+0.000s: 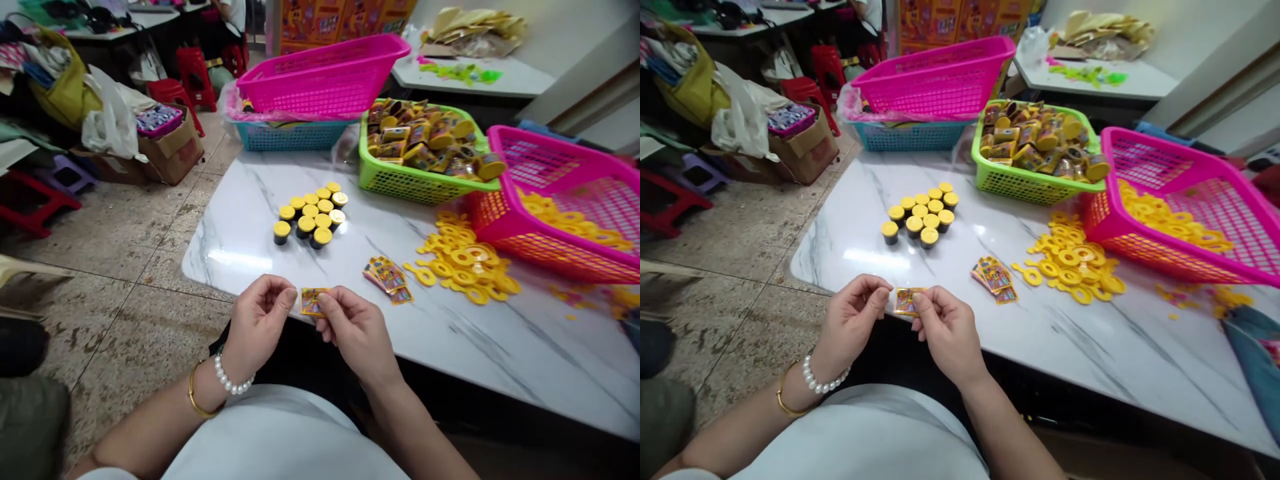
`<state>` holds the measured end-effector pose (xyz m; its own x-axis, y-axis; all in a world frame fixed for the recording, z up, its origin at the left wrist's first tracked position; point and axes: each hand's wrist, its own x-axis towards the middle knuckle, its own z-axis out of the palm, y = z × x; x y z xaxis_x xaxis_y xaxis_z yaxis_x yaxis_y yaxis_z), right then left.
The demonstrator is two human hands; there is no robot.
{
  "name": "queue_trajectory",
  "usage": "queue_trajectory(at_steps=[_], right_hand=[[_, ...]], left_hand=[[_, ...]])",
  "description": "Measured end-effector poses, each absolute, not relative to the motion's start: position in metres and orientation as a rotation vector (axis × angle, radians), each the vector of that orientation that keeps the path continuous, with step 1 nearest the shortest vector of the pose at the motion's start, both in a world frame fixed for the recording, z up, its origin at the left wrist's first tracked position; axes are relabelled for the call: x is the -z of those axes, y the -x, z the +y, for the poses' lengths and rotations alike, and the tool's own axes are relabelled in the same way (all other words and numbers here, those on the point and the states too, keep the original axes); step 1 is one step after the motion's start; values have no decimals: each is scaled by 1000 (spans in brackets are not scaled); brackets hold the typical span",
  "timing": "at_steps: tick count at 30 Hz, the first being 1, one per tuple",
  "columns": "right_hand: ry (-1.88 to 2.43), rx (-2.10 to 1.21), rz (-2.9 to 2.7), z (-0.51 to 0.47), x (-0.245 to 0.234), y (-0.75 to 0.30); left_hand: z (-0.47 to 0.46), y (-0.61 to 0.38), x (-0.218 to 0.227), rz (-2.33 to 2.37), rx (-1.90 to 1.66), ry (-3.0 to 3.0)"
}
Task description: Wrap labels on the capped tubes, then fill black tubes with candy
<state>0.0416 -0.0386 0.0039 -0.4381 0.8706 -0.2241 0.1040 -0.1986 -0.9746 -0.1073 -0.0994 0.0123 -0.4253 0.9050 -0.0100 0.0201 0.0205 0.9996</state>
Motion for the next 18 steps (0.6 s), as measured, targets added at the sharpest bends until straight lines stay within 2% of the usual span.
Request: queue_trajectory(at_steps=[6, 18], right_hand=[[1164, -1514, -1539, -43, 2, -34], [1135, -1263, -1672, -50, 9, -30]], left_hand=[[-111, 113, -15, 1680, -1547, -1162], [-107, 112, -14, 1606, -1532, -933]])
